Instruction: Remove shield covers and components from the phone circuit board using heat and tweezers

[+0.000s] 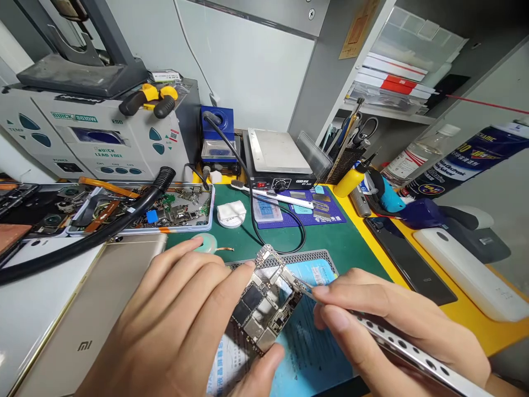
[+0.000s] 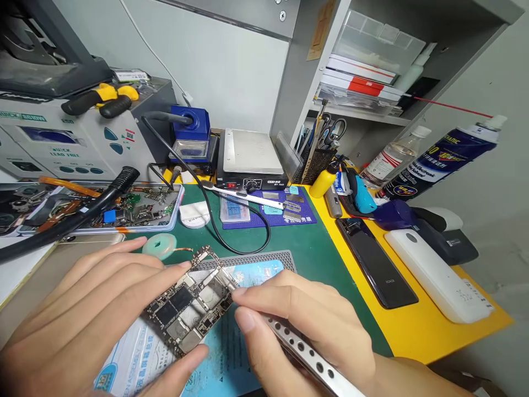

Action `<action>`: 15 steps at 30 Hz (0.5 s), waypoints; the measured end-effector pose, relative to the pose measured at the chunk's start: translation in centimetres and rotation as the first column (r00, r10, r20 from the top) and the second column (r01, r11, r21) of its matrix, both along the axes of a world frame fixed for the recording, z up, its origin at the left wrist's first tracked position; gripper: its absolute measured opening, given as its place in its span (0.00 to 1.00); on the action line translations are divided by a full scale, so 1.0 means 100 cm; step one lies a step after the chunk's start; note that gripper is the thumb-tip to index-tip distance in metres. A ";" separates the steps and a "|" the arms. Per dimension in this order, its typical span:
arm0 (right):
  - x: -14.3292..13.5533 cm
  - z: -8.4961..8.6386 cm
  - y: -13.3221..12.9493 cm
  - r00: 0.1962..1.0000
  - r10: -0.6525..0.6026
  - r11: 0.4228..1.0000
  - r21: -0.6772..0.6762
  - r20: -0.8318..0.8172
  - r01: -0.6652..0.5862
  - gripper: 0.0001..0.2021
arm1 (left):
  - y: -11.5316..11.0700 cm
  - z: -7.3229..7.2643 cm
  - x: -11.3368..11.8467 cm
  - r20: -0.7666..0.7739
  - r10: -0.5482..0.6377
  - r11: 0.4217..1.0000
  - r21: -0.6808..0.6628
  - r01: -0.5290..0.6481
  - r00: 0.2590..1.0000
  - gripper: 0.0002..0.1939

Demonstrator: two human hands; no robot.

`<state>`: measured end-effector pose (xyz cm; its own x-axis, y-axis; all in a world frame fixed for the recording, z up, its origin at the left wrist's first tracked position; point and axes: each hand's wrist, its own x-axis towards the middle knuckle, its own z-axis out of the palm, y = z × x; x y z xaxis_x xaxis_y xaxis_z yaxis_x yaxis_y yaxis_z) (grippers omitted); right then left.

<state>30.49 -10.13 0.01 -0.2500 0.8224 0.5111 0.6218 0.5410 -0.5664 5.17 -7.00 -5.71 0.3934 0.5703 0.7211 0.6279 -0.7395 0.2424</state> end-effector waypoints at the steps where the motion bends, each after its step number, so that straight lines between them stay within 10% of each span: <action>1: 0.001 0.000 -0.001 1.000 0.000 1.000 0.004 0.009 0.000 0.14 | 0.001 0.001 0.001 -0.001 -0.002 1.000 0.001 0.002 1.000 0.23; 15: -0.002 -0.005 0.004 0.995 0.044 0.999 -0.015 -0.093 -0.046 0.16 | 0.002 0.003 -0.002 -0.057 -0.010 0.999 0.032 0.012 0.998 0.20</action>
